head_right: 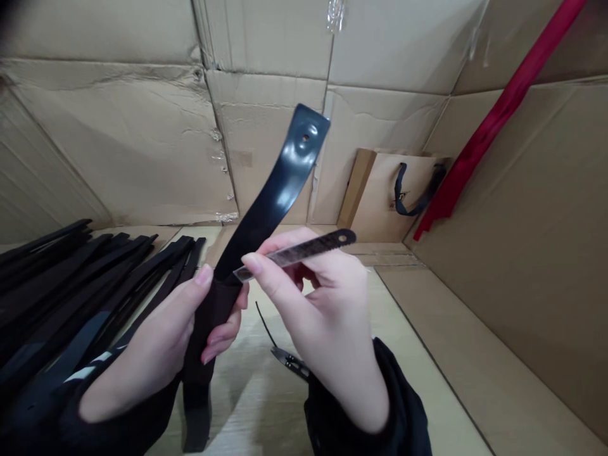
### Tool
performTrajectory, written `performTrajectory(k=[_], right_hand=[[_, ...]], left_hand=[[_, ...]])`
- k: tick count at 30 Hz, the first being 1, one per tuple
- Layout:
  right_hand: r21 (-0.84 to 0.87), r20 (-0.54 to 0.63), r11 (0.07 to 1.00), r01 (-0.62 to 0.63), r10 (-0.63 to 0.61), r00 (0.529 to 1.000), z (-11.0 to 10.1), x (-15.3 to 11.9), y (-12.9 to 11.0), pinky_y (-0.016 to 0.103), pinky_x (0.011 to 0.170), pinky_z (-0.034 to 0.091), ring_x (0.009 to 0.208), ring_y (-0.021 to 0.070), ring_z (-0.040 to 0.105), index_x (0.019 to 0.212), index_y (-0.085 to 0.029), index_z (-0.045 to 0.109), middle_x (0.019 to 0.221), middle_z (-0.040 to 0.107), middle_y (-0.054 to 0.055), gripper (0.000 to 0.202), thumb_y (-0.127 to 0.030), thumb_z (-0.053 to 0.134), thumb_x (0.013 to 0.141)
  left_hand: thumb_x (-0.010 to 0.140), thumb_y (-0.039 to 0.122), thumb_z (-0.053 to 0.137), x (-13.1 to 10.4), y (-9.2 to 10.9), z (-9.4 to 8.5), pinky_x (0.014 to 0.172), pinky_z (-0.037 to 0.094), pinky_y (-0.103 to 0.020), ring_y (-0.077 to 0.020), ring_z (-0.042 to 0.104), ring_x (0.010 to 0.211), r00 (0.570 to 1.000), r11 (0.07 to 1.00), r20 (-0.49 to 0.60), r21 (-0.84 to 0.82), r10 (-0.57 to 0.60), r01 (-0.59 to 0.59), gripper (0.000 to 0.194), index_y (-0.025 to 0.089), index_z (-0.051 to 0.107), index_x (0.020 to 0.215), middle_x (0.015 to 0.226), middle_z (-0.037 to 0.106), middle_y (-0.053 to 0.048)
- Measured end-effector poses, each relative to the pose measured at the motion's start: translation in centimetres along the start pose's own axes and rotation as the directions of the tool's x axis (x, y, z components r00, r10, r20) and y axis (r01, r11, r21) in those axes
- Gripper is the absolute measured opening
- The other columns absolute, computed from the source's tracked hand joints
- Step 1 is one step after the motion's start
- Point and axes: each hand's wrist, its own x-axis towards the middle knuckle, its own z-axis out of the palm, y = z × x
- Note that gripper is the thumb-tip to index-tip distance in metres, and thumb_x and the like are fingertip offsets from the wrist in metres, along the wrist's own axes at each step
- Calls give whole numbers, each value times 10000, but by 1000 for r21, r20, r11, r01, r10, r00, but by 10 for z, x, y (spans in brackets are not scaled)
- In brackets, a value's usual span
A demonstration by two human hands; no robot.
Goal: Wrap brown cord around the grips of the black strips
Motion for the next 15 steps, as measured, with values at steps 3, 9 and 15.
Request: performTrajectory(k=[3,9,15], right_hand=[[115,23,989,-89,86,996,5,2,2,109,421,419,483,21,519,696,-184,636,583,588,-82,92,-193,699,761],[199,47,976,-93,85,995,10,0,-1,72,415,421,461,5,518,697,-170,625,557,572,-87,94,-159,684,769],[269,-112,963,-20,52,992,9,-4,2,128,504,472,538,28,542,760,-202,637,637,589,-77,63,-189,644,822]], left_hand=[[940,526,239,-1,-1,0,471,332,-217,-82,362,443,1000,1000,-11,-25,-18,18,498,188,580,808,500,412,55],[931,541,252,-4,2,-1,443,327,-207,-86,367,444,999,999,-31,-27,-23,22,506,188,586,788,499,417,49],[941,518,244,-4,4,-2,444,332,-200,-85,357,446,1000,1000,-25,14,1,0,488,194,580,798,502,407,52]])
